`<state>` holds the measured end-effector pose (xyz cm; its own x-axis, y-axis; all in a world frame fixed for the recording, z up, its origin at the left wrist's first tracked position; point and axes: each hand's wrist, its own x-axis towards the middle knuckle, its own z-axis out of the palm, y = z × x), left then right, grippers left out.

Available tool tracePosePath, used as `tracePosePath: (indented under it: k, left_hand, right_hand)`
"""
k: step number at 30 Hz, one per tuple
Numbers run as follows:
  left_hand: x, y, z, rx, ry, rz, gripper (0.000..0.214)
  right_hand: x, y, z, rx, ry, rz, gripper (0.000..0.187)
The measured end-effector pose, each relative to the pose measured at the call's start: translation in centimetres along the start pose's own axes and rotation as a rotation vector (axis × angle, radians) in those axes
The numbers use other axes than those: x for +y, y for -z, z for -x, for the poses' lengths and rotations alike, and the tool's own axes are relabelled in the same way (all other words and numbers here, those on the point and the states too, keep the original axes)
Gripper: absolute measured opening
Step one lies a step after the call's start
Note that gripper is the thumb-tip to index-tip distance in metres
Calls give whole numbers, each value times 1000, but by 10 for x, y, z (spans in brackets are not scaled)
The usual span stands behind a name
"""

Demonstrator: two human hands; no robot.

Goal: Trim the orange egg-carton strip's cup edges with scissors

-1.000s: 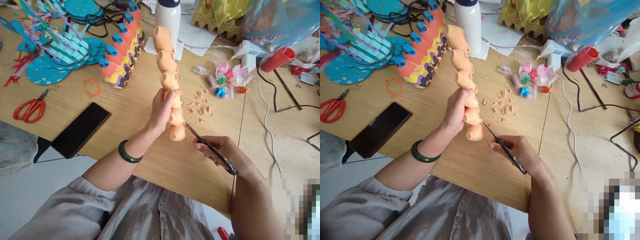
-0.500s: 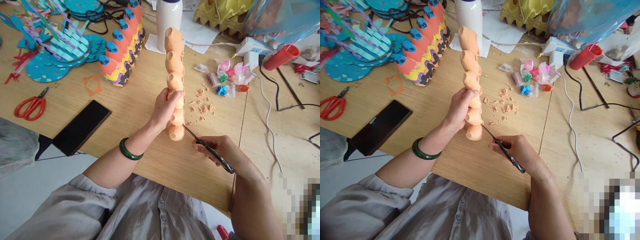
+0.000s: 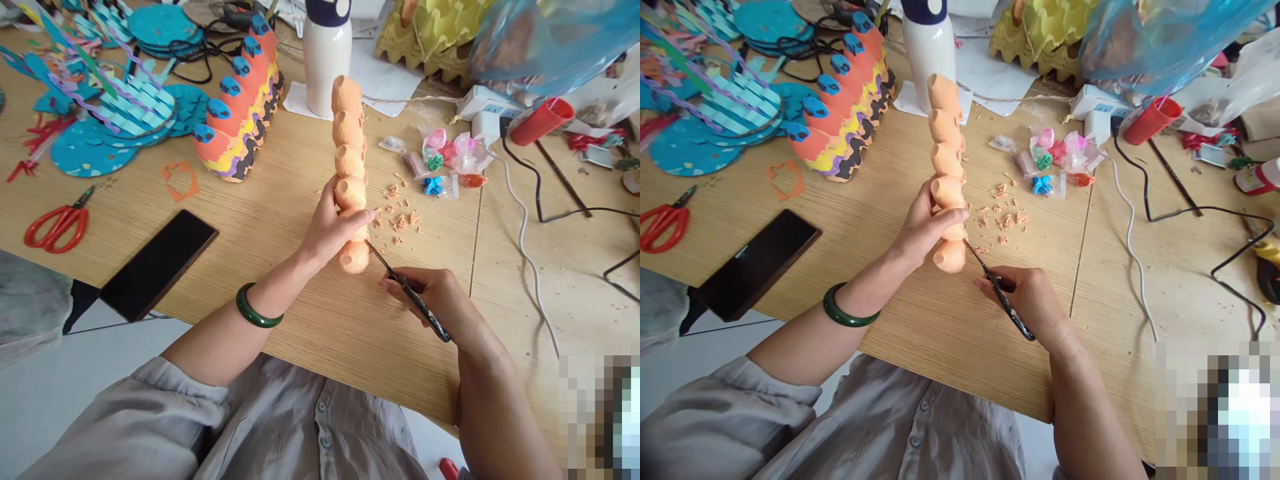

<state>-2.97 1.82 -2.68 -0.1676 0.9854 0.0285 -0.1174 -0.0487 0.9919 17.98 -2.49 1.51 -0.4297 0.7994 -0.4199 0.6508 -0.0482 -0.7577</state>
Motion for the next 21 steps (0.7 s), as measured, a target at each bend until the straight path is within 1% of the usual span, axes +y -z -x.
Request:
tracePosePath:
  k: [3,7,10,13,15,18,21]
  left_hand:
    - [-1,-3,2,17,-35,-20,60]
    - [0,-5,5,36,-41,20,58]
    - [3,-4,6,36,-33,58,59]
    - [8,-2,6,6,0,152,41]
    - [14,-1,5,-10,55,233,29]
    - [25,0,5,-49,189,357,22]
    - [36,1,5,-160,361,519,15]
  right_hand:
    - [2,-3,-3,-13,9,-6,51]
    - [1,-4,-2,-18,13,-19,50]
    - [1,-5,1,-21,65,-2,46]
    - [0,-4,3,-7,152,6,40]
    - [0,-3,4,10,209,15,36]
    - [2,-2,3,45,309,79,31]
    - [8,-2,0,138,468,166,24]
